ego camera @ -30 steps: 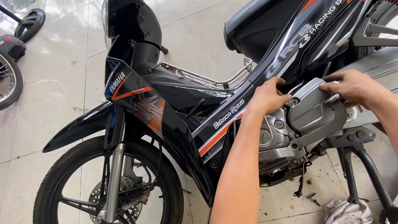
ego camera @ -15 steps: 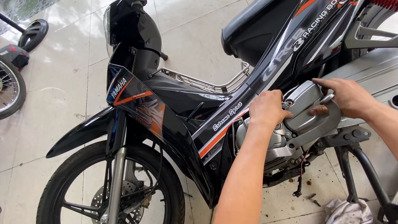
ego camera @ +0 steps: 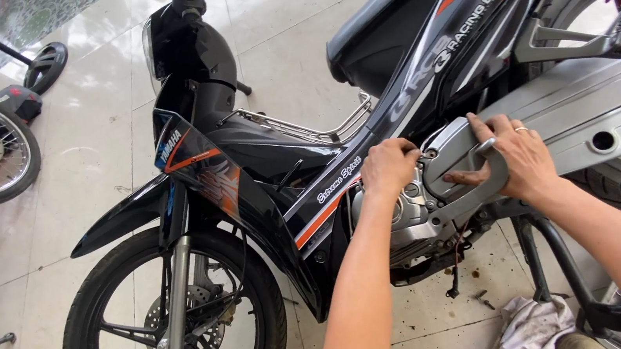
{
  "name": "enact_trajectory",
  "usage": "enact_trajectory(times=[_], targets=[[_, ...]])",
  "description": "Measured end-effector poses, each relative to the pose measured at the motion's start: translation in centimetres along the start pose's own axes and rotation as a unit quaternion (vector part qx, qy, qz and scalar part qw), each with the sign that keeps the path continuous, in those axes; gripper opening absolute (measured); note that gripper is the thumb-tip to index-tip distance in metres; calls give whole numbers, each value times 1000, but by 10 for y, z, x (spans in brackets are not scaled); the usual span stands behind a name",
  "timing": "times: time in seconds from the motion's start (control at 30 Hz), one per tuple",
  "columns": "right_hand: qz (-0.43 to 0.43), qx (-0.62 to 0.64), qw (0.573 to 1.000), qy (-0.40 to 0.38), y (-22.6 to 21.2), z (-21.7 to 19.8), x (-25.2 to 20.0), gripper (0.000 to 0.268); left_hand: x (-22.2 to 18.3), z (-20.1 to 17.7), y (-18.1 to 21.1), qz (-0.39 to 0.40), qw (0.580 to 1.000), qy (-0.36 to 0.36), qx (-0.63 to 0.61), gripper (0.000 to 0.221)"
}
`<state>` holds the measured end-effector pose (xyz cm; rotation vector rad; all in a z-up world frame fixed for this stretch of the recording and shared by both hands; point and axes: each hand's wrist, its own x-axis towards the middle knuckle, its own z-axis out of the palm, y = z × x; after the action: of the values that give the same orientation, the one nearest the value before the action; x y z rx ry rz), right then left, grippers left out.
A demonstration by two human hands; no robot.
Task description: The person uses a socket wrench and a screwdriver to remove a plastic engine cover from a motorcycle.
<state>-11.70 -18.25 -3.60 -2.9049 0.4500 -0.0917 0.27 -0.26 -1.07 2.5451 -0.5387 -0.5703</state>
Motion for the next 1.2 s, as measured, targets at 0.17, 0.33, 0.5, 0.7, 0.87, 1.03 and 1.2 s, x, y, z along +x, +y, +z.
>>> enact_trajectory(times=[0.17,0.33,0.5,0.7,0.87,1.03,1.2], targets=[[-11,-3,1000,3,14,-10,0,108,10,2,-3,-8,1000,17,1,20],[-36,-94,995,12,49,-46,-15,53,5,13,2,25,994,48,94,29],[48,55,995,-62,83,-72,-39,42,-3,25,4,60,984,99,138,24],[106,-147,964,-194,29,-99,-91,37,-18,26,-8,167,962,156,149,23],[-17,-158,871,-464,-67,-18,-160,36,-37,28,-18,228,947,139,180,29],[14,-108,925,-364,55,316,-285,42,-58,24,-47,197,950,115,212,38],[116,31,927,-356,83,344,-337,40,-72,9,-52,208,952,110,198,36]])
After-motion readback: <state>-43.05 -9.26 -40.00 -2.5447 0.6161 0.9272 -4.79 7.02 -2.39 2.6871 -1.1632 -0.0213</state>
